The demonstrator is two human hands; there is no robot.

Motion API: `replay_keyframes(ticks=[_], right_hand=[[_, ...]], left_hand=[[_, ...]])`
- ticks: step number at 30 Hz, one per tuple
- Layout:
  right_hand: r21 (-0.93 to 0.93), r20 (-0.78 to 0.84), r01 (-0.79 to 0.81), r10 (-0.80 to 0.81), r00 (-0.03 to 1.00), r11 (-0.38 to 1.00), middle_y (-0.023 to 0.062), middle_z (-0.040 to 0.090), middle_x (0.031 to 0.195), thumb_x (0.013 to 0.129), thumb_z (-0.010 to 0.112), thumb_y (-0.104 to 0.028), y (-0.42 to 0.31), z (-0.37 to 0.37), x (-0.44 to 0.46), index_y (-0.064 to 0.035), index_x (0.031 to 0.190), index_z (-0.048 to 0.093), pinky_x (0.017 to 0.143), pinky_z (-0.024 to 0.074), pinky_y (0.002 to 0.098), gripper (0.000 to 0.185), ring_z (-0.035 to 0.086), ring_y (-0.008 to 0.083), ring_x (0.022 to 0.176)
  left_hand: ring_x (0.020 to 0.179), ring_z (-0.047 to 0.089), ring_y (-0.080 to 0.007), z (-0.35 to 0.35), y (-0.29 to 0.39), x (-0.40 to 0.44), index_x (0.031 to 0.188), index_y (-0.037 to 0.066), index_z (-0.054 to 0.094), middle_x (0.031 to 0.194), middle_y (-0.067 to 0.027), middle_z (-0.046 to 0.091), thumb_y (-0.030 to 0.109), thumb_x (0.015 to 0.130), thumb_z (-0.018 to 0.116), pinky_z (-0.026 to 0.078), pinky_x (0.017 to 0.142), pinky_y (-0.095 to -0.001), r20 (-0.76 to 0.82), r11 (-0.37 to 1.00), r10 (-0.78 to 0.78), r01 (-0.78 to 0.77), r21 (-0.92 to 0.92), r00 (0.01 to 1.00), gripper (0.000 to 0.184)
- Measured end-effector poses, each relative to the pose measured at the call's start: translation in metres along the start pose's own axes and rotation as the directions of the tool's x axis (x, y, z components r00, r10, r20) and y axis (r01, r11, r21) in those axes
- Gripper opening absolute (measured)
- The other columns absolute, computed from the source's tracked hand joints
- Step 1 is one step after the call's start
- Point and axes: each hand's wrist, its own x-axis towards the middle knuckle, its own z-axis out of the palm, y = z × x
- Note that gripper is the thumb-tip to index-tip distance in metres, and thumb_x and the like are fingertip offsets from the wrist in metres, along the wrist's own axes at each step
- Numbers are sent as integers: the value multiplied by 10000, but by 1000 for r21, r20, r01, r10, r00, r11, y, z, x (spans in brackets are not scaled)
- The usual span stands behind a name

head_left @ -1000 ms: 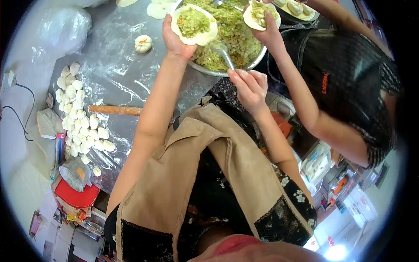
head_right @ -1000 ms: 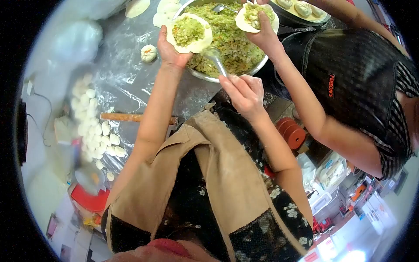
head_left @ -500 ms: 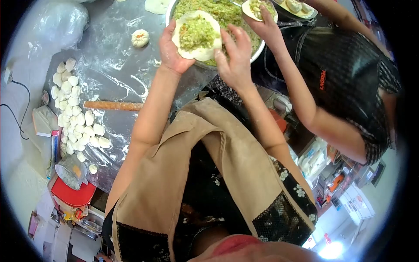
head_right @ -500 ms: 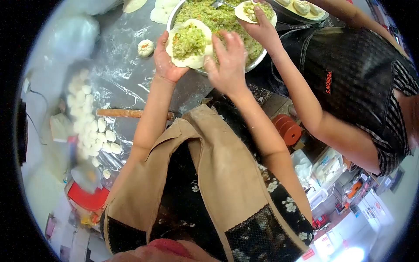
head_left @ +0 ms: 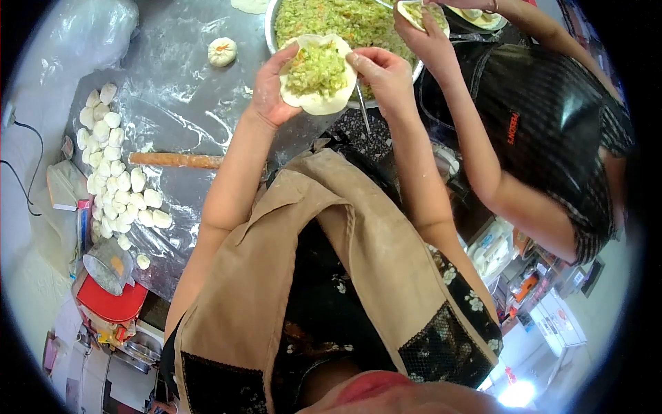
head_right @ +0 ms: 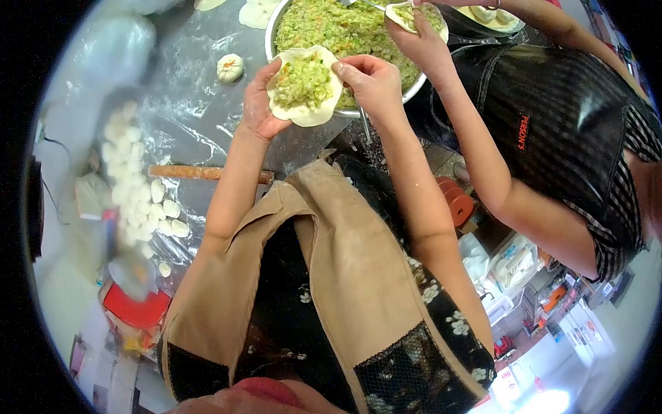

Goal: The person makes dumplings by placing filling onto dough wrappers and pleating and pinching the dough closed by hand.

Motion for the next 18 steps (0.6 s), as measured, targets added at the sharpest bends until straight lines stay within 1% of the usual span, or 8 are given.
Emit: replay_keyframes(ticks=[3, 5, 7, 8, 10, 13, 16, 18], right_hand=[[-98, -71, 85, -93, 993, 991, 22, 641, 752, 806, 669, -117, 1, 2, -10, 25, 845, 662, 602, 445, 196, 147, 551, 64, 639], [-85, -72, 112, -119, 990, 990, 26, 643, 758, 810, 661, -101, 1, 4, -10, 25, 844, 650, 604, 450, 198, 131, 555, 63, 650], [-213, -29, 292, -305, 952, 933, 26, 643, 760, 801, 661, -76, 2, 4, -5, 24, 862, 642, 610, 453, 197, 119, 556, 64, 657], [-213, -30, 288, -300, 953, 934, 26, 643, 760, 801, 661, -76, 4, 5, -4, 24, 862, 642, 610, 453, 197, 119, 556, 64, 657], [-30, 5, 205, -205, 979, 978, 24, 647, 762, 793, 654, -52, 6, 8, -2, 17, 851, 643, 614, 454, 199, 91, 559, 67, 660], [-97, -77, 299, -307, 949, 949, 21, 649, 763, 790, 639, -26, 8, 10, -6, 9, 846, 651, 633, 462, 204, 67, 568, 66, 674], [-96, 17, 278, -278, 961, 956, 26, 652, 764, 789, 626, -8, 3, 11, -2, 10, 840, 654, 647, 474, 214, 61, 585, 66, 700], [-163, 9, 297, -300, 954, 941, 29, 653, 768, 787, 626, -12, -2, 10, -6, 11, 842, 654, 654, 477, 216, 65, 589, 70, 707]], left_hand=[[1128, 539, -307, -1, 0, -1, 1269, -29, 427, 1240, -190, 524, 244, 882, 516, 433, 977, -446, -32, 997, 23, -21, 69, 999, 482], [1105, 555, -296, 1, 1, -3, 1256, -30, 435, 1220, -183, 537, 213, 878, 523, 453, 957, -434, -46, 992, 22, -16, 128, 999, 458], [1083, 570, -285, 1, 3, -4, 1242, -31, 443, 1199, -175, 551, 182, 873, 530, 472, 937, -422, -64, 983, 13, -1, 185, 998, 435], [1068, 579, -274, 0, 4, -4, 1236, -31, 445, 1187, -169, 556, 171, 873, 528, 482, 925, -412, -76, 976, -12, 28, 215, 997, 424], [1053, 587, -264, 0, 7, -4, 1230, -31, 448, 1176, -163, 562, 160, 872, 526, 492, 913, -402, -85, 968, -35, 55, 245, 996, 413], [1035, 595, -254, 1, 10, -4, 1216, -32, 456, 1158, -158, 571, 168, 876, 520, 499, 903, -391, -66, 968, -63, 78, 239, 996, 400], [1027, 599, -251, 3, 12, -4, 1205, -32, 466, 1151, -157, 575, 175, 882, 512, 509, 888, -381, -70, 968, -90, 104, 228, 993, 386], [1017, 603, -245, 5, 16, -3, 1201, -30, 472, 1153, -156, 574, 186, 887, 509, 518, 872, -375, -108, 937, -136, 163, 308, 985, 383]])
